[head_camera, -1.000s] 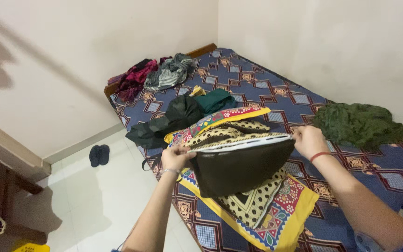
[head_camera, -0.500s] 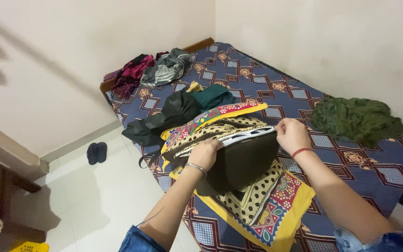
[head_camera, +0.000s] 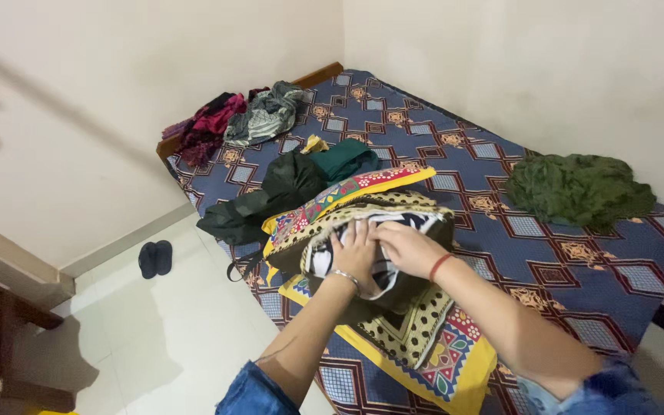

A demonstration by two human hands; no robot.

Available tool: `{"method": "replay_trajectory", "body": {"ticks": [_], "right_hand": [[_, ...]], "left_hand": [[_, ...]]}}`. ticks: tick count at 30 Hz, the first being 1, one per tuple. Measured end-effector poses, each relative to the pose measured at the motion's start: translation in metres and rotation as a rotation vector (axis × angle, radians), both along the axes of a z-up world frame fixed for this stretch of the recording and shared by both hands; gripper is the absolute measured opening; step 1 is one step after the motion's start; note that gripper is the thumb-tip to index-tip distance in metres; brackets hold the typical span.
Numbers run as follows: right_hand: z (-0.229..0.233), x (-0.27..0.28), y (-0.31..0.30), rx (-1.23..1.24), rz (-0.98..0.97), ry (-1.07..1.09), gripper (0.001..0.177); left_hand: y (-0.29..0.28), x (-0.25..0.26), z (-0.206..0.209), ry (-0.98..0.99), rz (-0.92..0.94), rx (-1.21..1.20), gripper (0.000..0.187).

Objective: The person adjusts a floral-patterned cover on a wooden chair, then moves to a bed to handle several decorative pillows. They remove a pillow from a cover, shake it, and place it back inside, then arrange the pillows on the bed.

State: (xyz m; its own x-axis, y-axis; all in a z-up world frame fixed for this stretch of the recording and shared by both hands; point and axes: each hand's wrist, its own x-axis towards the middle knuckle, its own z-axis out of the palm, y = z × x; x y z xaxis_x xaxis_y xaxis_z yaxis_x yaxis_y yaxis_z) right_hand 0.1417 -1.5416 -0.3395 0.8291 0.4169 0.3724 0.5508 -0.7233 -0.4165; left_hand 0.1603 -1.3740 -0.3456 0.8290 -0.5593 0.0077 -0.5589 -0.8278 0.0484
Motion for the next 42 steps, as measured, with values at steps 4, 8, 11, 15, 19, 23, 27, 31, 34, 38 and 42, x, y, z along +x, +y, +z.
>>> {"method": "replay_trajectory", "body": {"ticks": [4, 8, 11, 15, 19, 23, 27, 31, 34, 38, 42], "right_hand": [[-0.002, 0.012, 0.013, -0.164, -0.1, 0.067, 0.033], [0.011, 0.007, 0.011, -0.437, -0.227, 0.105, 0.086], [0.015, 0.002, 0.009, -0.535, -0.32, 0.182, 0.104], [0.016, 0.001, 0.005, -0.629, -0.453, 0.306, 0.113], [0.019, -0.005, -0.006, -0.597, -0.609, 0.509, 0.103], [0.008, 0.0, -0.022, -0.622, -0.64, 0.545, 0.082], [-0.038, 0.015, -0.06, -0.638, -0.675, 0.407, 0.031], [-0.094, 0.035, -0.088, -0.594, -0.811, 0.425, 0.022], [-0.101, 0.05, -0.097, -0.588, -0.786, 0.548, 0.025], [-0.077, 0.057, -0.109, -0.521, -0.497, 0.615, 0.041], [-0.073, 0.054, -0.112, -0.194, -0.52, 0.574, 0.052]], "left_hand": [[0.016, -0.004, -0.018, 0.0, 0.075, -0.084, 0.131], [0.061, 0.012, -0.04, 0.251, 0.404, -0.032, 0.1], [0.084, 0.023, -0.064, 0.123, 0.386, -0.19, 0.082], [0.066, 0.039, -0.088, 0.069, 0.357, -0.045, 0.046], [0.044, 0.049, -0.096, 0.135, 0.409, -0.012, 0.022], [0.034, 0.054, -0.098, 0.274, 0.49, -0.021, 0.024], [0.047, 0.058, -0.105, 0.251, 0.358, -0.136, 0.026], [0.062, 0.054, -0.109, 0.312, 0.256, -0.389, 0.038], [0.079, 0.053, -0.121, 0.511, 0.341, -0.698, 0.044], [0.083, 0.059, -0.166, 0.743, 0.372, -1.266, 0.037], [0.086, 0.074, -0.202, 0.832, 0.456, -1.425, 0.035]]}}
